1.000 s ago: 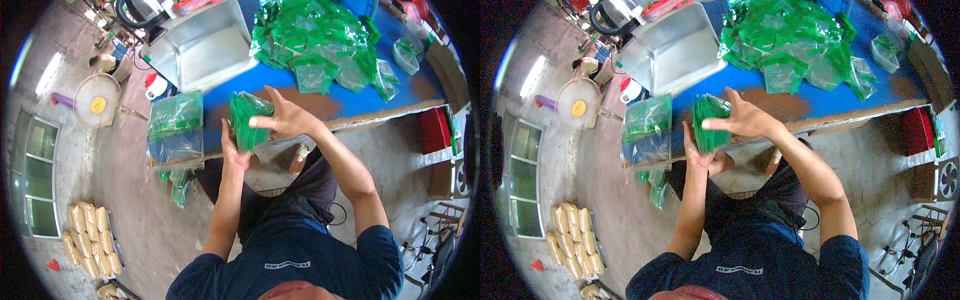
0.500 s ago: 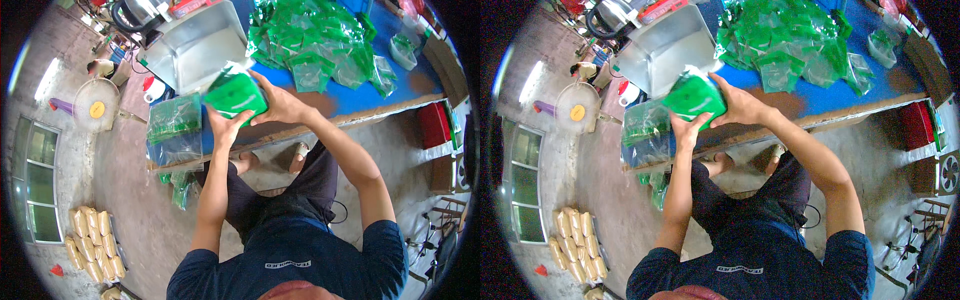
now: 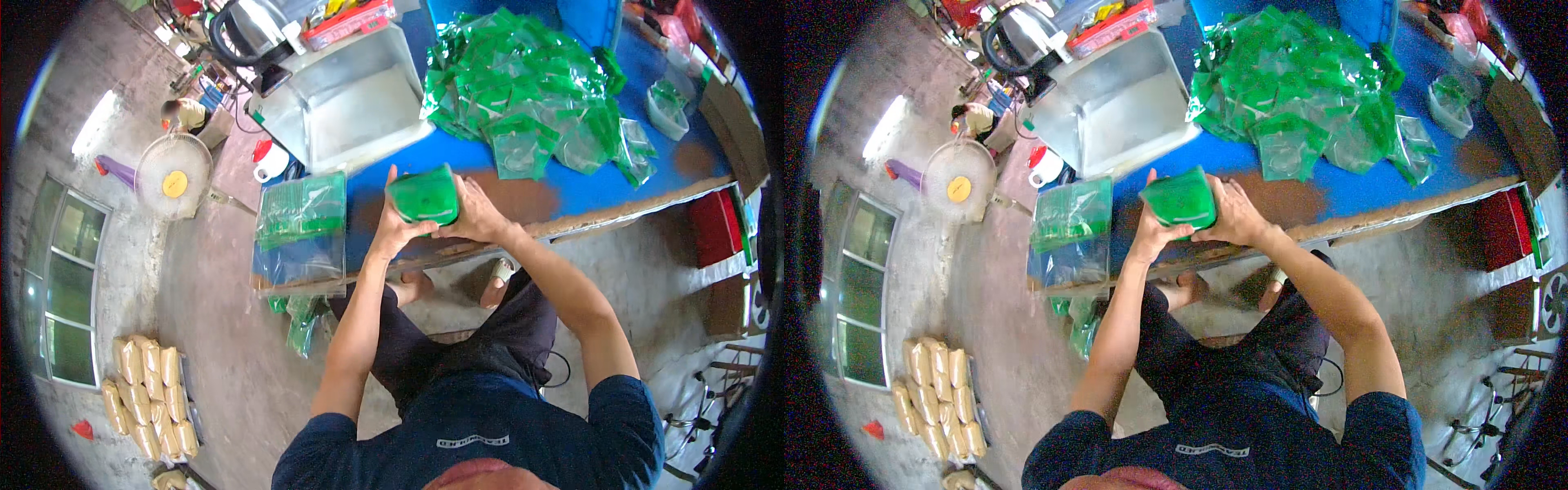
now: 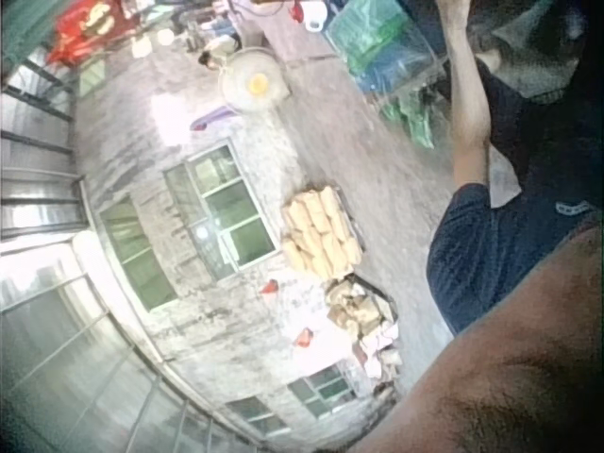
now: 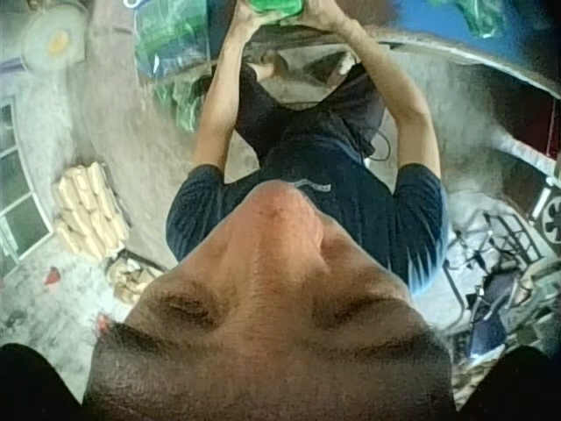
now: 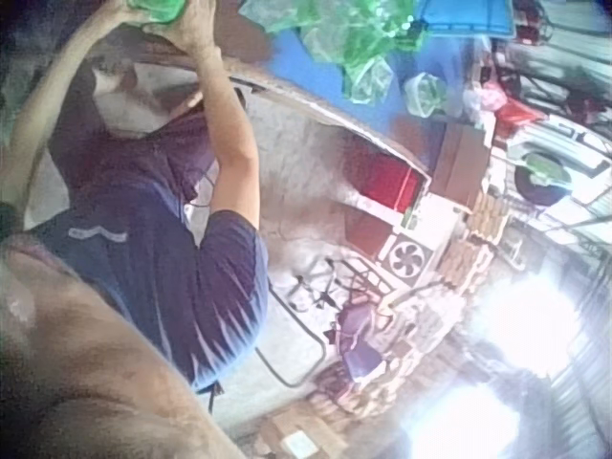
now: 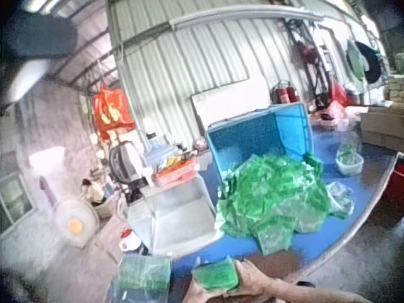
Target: Sorting small green plastic packets and packing them into larger clear plastic bags in a manufacturing facility.
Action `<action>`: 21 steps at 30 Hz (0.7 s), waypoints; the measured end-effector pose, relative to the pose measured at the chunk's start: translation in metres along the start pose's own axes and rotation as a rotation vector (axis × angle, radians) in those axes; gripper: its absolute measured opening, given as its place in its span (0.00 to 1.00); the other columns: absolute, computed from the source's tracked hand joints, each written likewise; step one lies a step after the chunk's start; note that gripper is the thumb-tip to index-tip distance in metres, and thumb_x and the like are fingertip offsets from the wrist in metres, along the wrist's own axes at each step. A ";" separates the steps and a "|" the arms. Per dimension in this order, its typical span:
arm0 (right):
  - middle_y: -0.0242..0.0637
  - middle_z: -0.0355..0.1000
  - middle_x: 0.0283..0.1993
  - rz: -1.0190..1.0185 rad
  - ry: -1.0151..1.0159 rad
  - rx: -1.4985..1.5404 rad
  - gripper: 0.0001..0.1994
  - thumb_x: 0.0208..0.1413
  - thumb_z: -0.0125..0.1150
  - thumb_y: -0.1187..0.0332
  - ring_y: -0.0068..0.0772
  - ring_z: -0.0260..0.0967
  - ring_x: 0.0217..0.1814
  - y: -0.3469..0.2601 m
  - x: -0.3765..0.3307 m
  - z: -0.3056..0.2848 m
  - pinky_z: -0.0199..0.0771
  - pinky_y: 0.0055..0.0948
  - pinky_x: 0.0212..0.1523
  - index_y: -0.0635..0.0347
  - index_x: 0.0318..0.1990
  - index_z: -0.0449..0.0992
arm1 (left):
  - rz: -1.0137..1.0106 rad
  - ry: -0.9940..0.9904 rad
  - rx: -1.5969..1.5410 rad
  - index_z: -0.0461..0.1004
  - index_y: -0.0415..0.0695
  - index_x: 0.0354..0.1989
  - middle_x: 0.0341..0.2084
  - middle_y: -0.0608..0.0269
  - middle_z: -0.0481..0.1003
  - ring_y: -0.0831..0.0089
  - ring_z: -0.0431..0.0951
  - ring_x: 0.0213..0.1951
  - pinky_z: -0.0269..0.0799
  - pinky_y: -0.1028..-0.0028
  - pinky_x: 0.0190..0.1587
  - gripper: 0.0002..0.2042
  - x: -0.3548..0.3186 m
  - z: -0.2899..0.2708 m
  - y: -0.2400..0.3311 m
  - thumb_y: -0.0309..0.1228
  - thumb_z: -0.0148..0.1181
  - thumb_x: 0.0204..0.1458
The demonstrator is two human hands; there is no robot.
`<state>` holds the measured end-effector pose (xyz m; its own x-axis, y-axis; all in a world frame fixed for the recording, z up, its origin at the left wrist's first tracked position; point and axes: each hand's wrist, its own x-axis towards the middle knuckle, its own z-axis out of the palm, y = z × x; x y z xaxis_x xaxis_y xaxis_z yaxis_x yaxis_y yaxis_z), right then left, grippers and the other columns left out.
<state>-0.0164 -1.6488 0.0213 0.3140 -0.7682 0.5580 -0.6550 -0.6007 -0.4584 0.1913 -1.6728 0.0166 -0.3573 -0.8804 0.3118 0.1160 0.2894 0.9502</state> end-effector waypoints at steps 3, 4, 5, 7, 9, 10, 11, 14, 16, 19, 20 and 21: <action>0.61 0.72 0.45 0.139 -0.092 0.162 0.47 0.35 0.76 0.49 0.61 0.71 0.50 0.004 0.001 0.002 0.70 0.50 0.51 0.67 0.57 0.54 | -0.118 -0.174 0.066 0.64 0.40 0.61 0.51 0.58 0.73 0.71 0.74 0.52 0.71 0.69 0.55 0.38 0.006 0.000 0.018 0.22 0.76 0.37; 0.61 0.72 0.45 0.138 -0.090 0.164 0.47 0.35 0.76 0.49 0.61 0.71 0.50 -0.008 0.009 -0.005 0.70 0.50 0.51 0.67 0.57 0.54 | -0.119 -0.174 0.069 0.64 0.40 0.61 0.51 0.58 0.73 0.71 0.74 0.52 0.71 0.69 0.55 0.38 0.004 -0.001 0.017 0.22 0.76 0.37; 0.59 0.73 0.41 0.203 -0.185 0.135 0.46 0.37 0.74 0.49 0.62 0.72 0.46 -0.021 0.016 -0.014 0.72 0.51 0.48 0.68 0.57 0.54 | -0.127 -0.040 -0.128 0.68 0.40 0.57 0.49 0.60 0.74 0.71 0.75 0.50 0.72 0.69 0.52 0.31 -0.001 -0.001 0.017 0.23 0.73 0.40; 0.56 0.75 0.34 0.217 -0.196 0.083 0.47 0.41 0.71 0.43 0.62 0.74 0.39 -0.057 0.033 -0.026 0.74 0.51 0.42 0.70 0.58 0.56 | -0.136 0.143 -0.410 0.71 0.43 0.55 0.50 0.58 0.74 0.63 0.76 0.50 0.72 0.61 0.54 0.23 -0.016 -0.008 0.013 0.35 0.67 0.50; 0.56 0.75 0.34 0.254 -0.182 0.180 0.48 0.40 0.70 0.40 0.61 0.75 0.39 -0.088 0.047 -0.046 0.74 0.50 0.42 0.69 0.59 0.57 | -0.184 0.204 -0.809 0.70 0.45 0.56 0.52 0.56 0.73 0.59 0.74 0.53 0.69 0.54 0.57 0.24 -0.033 -0.003 0.024 0.41 0.63 0.52; 0.55 0.76 0.35 0.306 -0.151 0.258 0.50 0.40 0.70 0.37 0.59 0.75 0.38 -0.097 0.052 -0.055 0.74 0.49 0.42 0.68 0.60 0.58 | -0.218 0.226 -1.220 0.70 0.47 0.57 0.54 0.54 0.72 0.55 0.71 0.55 0.65 0.48 0.59 0.25 -0.036 0.003 0.027 0.47 0.59 0.55; 0.52 0.76 0.34 0.341 -0.172 0.430 0.53 0.36 0.70 0.34 0.54 0.76 0.39 -0.096 0.052 -0.061 0.75 0.46 0.42 0.66 0.63 0.59 | -0.136 0.023 -1.582 0.67 0.51 0.61 0.59 0.53 0.68 0.50 0.66 0.60 0.53 0.38 0.64 0.29 -0.037 0.002 0.017 0.56 0.50 0.57; 0.48 0.73 0.39 0.258 -0.128 0.496 0.63 0.26 0.79 0.39 0.48 0.74 0.40 -0.086 0.039 -0.065 0.74 0.41 0.44 0.65 0.68 0.50 | -0.046 0.002 -1.697 0.67 0.52 0.61 0.60 0.57 0.68 0.50 0.65 0.61 0.49 0.39 0.66 0.27 -0.034 0.024 0.035 0.54 0.47 0.59; 0.51 0.70 0.45 0.183 -0.068 0.432 0.66 0.23 0.80 0.40 0.49 0.71 0.45 -0.084 0.034 -0.053 0.73 0.42 0.48 0.65 0.69 0.48 | -0.014 -0.016 -1.692 0.68 0.52 0.61 0.59 0.57 0.68 0.50 0.65 0.61 0.49 0.38 0.65 0.26 -0.036 0.024 0.034 0.54 0.47 0.59; 0.55 0.62 0.55 0.105 0.023 0.316 0.70 0.19 0.81 0.42 0.54 0.64 0.55 -0.096 0.033 -0.049 0.67 0.44 0.55 0.65 0.70 0.44 | -0.071 0.037 -1.882 0.68 0.52 0.61 0.60 0.56 0.67 0.50 0.64 0.62 0.48 0.34 0.64 0.26 -0.042 0.014 0.023 0.53 0.47 0.59; 0.56 0.58 0.59 0.093 0.043 0.261 0.71 0.17 0.80 0.42 0.57 0.60 0.60 -0.102 0.035 -0.047 0.64 0.46 0.58 0.65 0.71 0.43 | -0.149 0.119 -2.076 0.67 0.53 0.61 0.61 0.56 0.66 0.49 0.64 0.62 0.47 0.32 0.63 0.26 -0.044 0.009 0.017 0.53 0.47 0.59; 0.56 0.58 0.58 -0.054 0.189 0.206 0.69 0.17 0.80 0.43 0.59 0.58 0.59 -0.103 0.035 -0.042 0.61 0.48 0.61 0.63 0.70 0.45 | -0.151 0.117 -2.079 0.67 0.53 0.61 0.61 0.56 0.66 0.49 0.64 0.62 0.47 0.32 0.63 0.26 -0.045 0.008 0.011 0.53 0.47 0.59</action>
<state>0.0335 -1.6045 0.1166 0.1980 -0.6909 0.6953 -0.4812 -0.6865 -0.5451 0.2014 -1.6266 0.0127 -0.4245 -0.8896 0.1687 0.7582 -0.4511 -0.4708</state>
